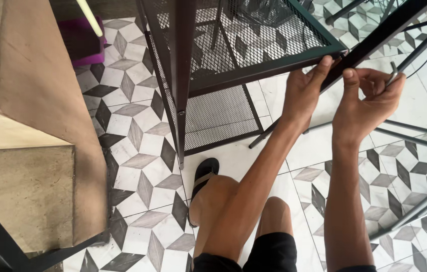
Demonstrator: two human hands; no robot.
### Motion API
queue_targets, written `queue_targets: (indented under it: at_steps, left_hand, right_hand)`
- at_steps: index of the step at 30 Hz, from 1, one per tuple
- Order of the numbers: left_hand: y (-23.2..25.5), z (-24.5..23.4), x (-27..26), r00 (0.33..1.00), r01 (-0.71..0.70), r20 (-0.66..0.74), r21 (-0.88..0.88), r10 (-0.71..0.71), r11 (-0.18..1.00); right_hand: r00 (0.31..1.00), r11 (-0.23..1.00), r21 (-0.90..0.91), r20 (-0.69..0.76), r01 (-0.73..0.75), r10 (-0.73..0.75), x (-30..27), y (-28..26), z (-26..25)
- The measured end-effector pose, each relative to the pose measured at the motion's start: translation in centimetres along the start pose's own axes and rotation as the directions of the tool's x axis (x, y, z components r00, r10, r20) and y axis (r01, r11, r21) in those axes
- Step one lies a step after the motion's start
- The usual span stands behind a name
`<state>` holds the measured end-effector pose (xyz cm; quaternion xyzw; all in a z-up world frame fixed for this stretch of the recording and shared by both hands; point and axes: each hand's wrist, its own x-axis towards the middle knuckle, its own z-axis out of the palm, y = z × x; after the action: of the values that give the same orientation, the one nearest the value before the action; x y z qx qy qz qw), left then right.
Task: The person assembles a metal mesh shelf by hand, inserting and tightening fasteners at the frame joints. The person works on the lower and middle sections of the shelf, securing the mesh panels to the vertical supports.
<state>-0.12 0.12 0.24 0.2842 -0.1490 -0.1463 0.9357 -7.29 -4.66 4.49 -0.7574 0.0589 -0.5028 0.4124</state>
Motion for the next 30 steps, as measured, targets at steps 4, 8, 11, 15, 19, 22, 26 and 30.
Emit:
queue_targets:
  at_steps: [4, 8, 11, 15, 19, 22, 26, 30]
  left_hand:
    - [0.0, -0.2, -0.3, 0.999, 0.026, 0.040, 0.134, -0.031, 0.991]
    - [-0.9, -0.6, -0.2, 0.994, -0.034, 0.108, 0.105, 0.023, 0.994]
    - [-1.3, -0.8, -0.3, 0.989, -0.071, 0.137, 0.155, 0.050, 0.985]
    - [-0.8, -0.9, -0.4, 0.990, -0.083, 0.138, 0.322, 0.040, 0.943]
    - [0.6, -0.8, -0.3, 0.981, -0.155, 0.169, 0.420, 0.091, 0.894]
    - [1.2, -0.5, -0.9, 0.992, -0.110, 0.106, 0.488, 0.067, 0.866]
    - [1.1, 0.0, -1.1, 0.995, -0.082, 0.082, 0.362, 0.055, 0.929]
    - [0.5, -0.1, -0.8, 0.995, -0.082, 0.074, 0.319, 0.062, 0.944]
  right_hand:
    - [0.998, 0.998, -0.035, 0.040, 0.048, -0.047, 0.2, 0.9, -0.8]
    - [0.990, 1.000, 0.004, 0.140, -0.009, 0.009, 1.3, 1.5, -2.2]
    - [0.977, 0.986, 0.102, 0.182, -0.130, 0.110, 1.6, 1.7, -2.8]
    - [0.960, 0.929, 0.275, 0.203, -0.247, 0.195, 1.9, 2.2, -2.8]
    - [0.962, 0.916, 0.319, 0.197, -0.243, 0.187, 1.7, 2.0, -2.2]
    - [0.970, 0.955, 0.211, 0.168, -0.210, 0.177, 1.5, 1.0, -1.8]
    - [0.984, 0.983, 0.112, 0.118, -0.149, 0.136, 0.3, -0.3, -1.6]
    - [0.970, 0.961, 0.139, 0.089, -0.238, 0.227, -1.7, -0.5, -2.3]
